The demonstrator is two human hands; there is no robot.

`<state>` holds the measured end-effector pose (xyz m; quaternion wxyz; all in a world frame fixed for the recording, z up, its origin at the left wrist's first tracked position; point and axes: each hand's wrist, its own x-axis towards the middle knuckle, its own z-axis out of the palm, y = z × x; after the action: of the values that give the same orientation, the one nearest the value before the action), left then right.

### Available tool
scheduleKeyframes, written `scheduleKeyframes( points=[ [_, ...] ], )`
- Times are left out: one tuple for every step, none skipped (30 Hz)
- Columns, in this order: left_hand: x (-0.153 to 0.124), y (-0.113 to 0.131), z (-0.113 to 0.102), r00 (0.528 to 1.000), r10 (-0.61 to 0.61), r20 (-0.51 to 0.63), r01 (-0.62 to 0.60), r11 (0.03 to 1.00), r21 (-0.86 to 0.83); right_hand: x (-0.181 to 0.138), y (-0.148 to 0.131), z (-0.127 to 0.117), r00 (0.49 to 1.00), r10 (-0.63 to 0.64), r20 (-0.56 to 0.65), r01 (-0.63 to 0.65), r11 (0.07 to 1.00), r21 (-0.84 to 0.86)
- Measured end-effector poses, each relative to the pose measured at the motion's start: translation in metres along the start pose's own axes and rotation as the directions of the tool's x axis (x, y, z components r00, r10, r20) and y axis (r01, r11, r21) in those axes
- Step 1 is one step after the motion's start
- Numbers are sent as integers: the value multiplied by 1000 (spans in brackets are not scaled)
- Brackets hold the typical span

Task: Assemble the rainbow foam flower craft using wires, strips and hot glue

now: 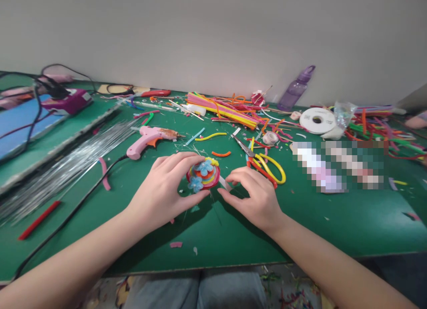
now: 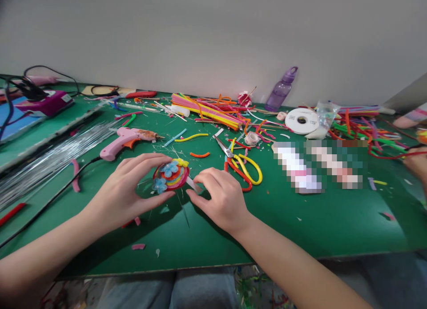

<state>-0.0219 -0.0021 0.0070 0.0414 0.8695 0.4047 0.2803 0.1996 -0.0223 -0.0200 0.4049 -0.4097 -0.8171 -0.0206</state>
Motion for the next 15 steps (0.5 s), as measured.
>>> scheduleKeyframes(
  points=[
    [0, 0, 0, 1000, 1, -2, -1, 1000, -1, 0, 0, 0, 1000, -5, 2, 5, 1000, -3],
    [0, 0, 0, 1000, 3, -3, -3, 1000, -2, 0, 1, 0, 1000, -6, 2, 6, 1000, -6],
    [0, 0, 0, 1000, 6, -4, -6, 1000, -2, 0, 1, 1, 1000, -6, -2, 6, 1000, -6],
    [0, -1, 1, 1000, 9, -7, -9, 1000, -1, 0, 1, 1, 1000, -7, -7, 7, 1000, -6],
    [0, -1, 1, 1000, 9, -8, -9, 1000, 1, 0, 1, 1, 1000, -7, -11, 7, 1000, -6],
    [0, -1, 1, 1000, 9, -8, -9, 1000, 2, 0, 0, 1, 1000, -8, -14, 8, 1000, -4],
    [0, -1, 1, 1000, 8, -8, -7, 1000, 3, 0, 0, 1, 1000, -9, -18, 9, 1000, -1],
    [0, -1, 1, 1000, 6, -8, -6, 1000, 3, 0, 0, 1, 1000, -10, -18, 10, 1000, 4],
    [0, -1, 1, 1000, 4, -6, -4, 1000, 2, 0, 0, 1, 1000, -9, -17, 9, 1000, 11],
    [0, -1, 1, 1000, 2, -4, -2, 1000, 1, -1, -1, 0, 1000, -8, -18, 8, 1000, 18],
    [0, -1, 1, 1000, 2, -3, -2, 1000, -1, -1, 0, 0, 1000, -8, -21, 8, 1000, 25],
    [0, -1, 1, 1000, 2, -4, -2, 1000, -2, -1, 0, 0, 1000, -9, -24, 9, 999, 32],
    [0, -1, 1, 1000, 0, -5, 0, 1000, -2, -1, 0, 0, 1000, -9, -24, 9, 999, 39],
    [0, -1, 1, 1000, -1, -5, 1, 1000, -2, -1, 1, 0, 1000, -7, -23, 9, 999, 46],
    [0, -1, 1, 1000, -2, -5, 2, 1000, -2, -1, 1, -1, 1000, -5, -23, 6, 998, 55]
  ],
)
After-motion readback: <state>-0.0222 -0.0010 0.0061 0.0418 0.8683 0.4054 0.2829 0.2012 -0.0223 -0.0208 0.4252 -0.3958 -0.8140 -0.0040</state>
